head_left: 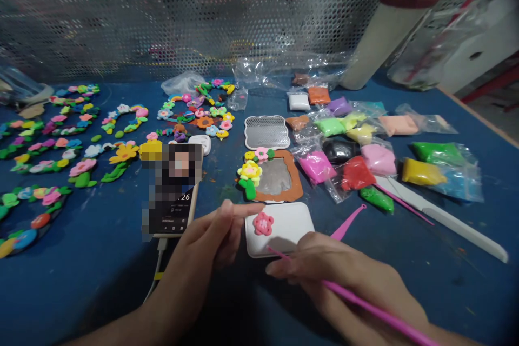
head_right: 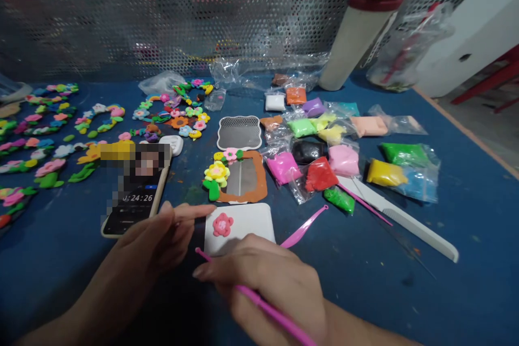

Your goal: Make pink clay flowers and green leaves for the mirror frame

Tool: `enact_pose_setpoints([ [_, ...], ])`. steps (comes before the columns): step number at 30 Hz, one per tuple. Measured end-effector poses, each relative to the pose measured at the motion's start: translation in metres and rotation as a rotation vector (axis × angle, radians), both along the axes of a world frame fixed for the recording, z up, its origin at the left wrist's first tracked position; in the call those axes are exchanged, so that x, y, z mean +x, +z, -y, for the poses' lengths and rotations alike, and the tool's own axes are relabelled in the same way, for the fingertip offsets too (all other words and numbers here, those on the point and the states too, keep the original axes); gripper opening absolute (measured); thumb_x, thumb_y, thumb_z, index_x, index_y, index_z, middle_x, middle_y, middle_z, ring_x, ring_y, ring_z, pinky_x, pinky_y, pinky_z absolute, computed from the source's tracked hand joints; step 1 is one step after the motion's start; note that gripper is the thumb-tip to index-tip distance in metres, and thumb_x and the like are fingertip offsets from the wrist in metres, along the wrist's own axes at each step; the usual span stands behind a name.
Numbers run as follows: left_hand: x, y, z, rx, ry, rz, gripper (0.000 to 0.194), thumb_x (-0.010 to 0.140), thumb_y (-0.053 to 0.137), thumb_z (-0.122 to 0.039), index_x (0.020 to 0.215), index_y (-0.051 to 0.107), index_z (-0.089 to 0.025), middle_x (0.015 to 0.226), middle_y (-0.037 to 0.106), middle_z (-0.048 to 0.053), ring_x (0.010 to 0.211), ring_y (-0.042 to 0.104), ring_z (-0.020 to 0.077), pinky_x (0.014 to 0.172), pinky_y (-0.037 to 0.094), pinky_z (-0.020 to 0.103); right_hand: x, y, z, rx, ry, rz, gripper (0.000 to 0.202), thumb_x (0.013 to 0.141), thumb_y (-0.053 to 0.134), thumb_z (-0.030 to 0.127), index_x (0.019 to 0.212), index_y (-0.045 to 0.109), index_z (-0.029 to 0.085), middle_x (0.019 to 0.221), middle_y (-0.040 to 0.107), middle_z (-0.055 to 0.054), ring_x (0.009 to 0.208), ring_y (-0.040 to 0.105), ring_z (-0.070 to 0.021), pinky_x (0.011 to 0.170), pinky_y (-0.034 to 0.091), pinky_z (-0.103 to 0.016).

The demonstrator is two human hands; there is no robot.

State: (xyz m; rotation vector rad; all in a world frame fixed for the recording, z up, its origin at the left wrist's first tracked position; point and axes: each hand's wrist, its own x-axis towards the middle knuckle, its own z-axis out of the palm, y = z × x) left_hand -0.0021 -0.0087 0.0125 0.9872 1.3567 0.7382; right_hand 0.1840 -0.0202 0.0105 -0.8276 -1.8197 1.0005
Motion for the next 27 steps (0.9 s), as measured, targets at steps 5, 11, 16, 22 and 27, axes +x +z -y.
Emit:
enact_pose_setpoints([
  [5, 0.001, -0.001, -0.011, 0.447, -0.309, -0.629, 0.038, 0.079, 0.059, -0.039, 0.115, 0.059, -0.028, 0.069, 0.044, -0.003, 0.056, 0.043, 0.0123, 0.052, 0.035, 0.023, 0.005, -0.014, -0.014, -0.368, -0.332, -0.156, 0.009, 0.084, 0.056, 0.022, 0.081, 0.064, 0.022, 0.069, 0.066, 0.0, 0.061, 0.06, -0.0116, 0.055, 0.048, -0.02],
  [11, 0.0, -0.015, -0.014, 0.492, -0.495, -0.872, 0.044, 0.082, 0.052, -0.045, 0.123, 0.051, -0.029, 0.081, 0.05, -0.001, 0.063, 0.051, 0.0139, 0.057, 0.041, 0.024, 0.002, -0.023, -0.037, -0.608, -0.262, -0.103, 0.023, 0.082, 0.056, 0.037, 0.073, 0.06, 0.017, 0.07, 0.061, -0.001, 0.063, 0.054, -0.0115, 0.054, 0.043, -0.021],
  [16, 0.001, -0.018, -0.01, 0.5, -0.563, -0.921, 0.035, 0.083, 0.051, -0.044, 0.115, 0.055, -0.031, 0.083, 0.052, -0.001, 0.064, 0.055, 0.0144, 0.055, 0.04, 0.023, 0.001, -0.025, -0.034, -0.49, -0.164, 0.032, 0.019, 0.086, 0.053, 0.031, 0.076, 0.062, 0.018, 0.071, 0.061, 0.0, 0.064, 0.055, -0.0108, 0.052, 0.04, -0.02],
  [22, 0.004, -0.022, -0.009, 0.488, -0.572, -0.921, 0.033, 0.084, 0.051, -0.041, 0.115, 0.054, -0.029, 0.085, 0.052, 0.0, 0.072, 0.058, 0.0176, 0.058, 0.042, 0.025, 0.001, -0.029, -0.033, -0.399, -0.199, 0.148, 0.019, 0.087, 0.052, 0.03, 0.075, 0.062, 0.019, 0.067, 0.061, 0.002, 0.062, 0.055, -0.0107, 0.053, 0.04, -0.02],
  [27, 0.004, -0.023, -0.011, 0.478, -0.551, -0.905, 0.031, 0.084, 0.052, -0.039, 0.114, 0.055, -0.03, 0.084, 0.051, -0.001, 0.072, 0.057, 0.0174, 0.058, 0.041, 0.026, 0.001, -0.029, -0.034, -0.353, -0.196, 0.176, 0.019, 0.088, 0.05, 0.029, 0.076, 0.062, 0.019, 0.069, 0.063, 0.002, 0.062, 0.056, -0.0111, 0.058, 0.043, -0.021],
])
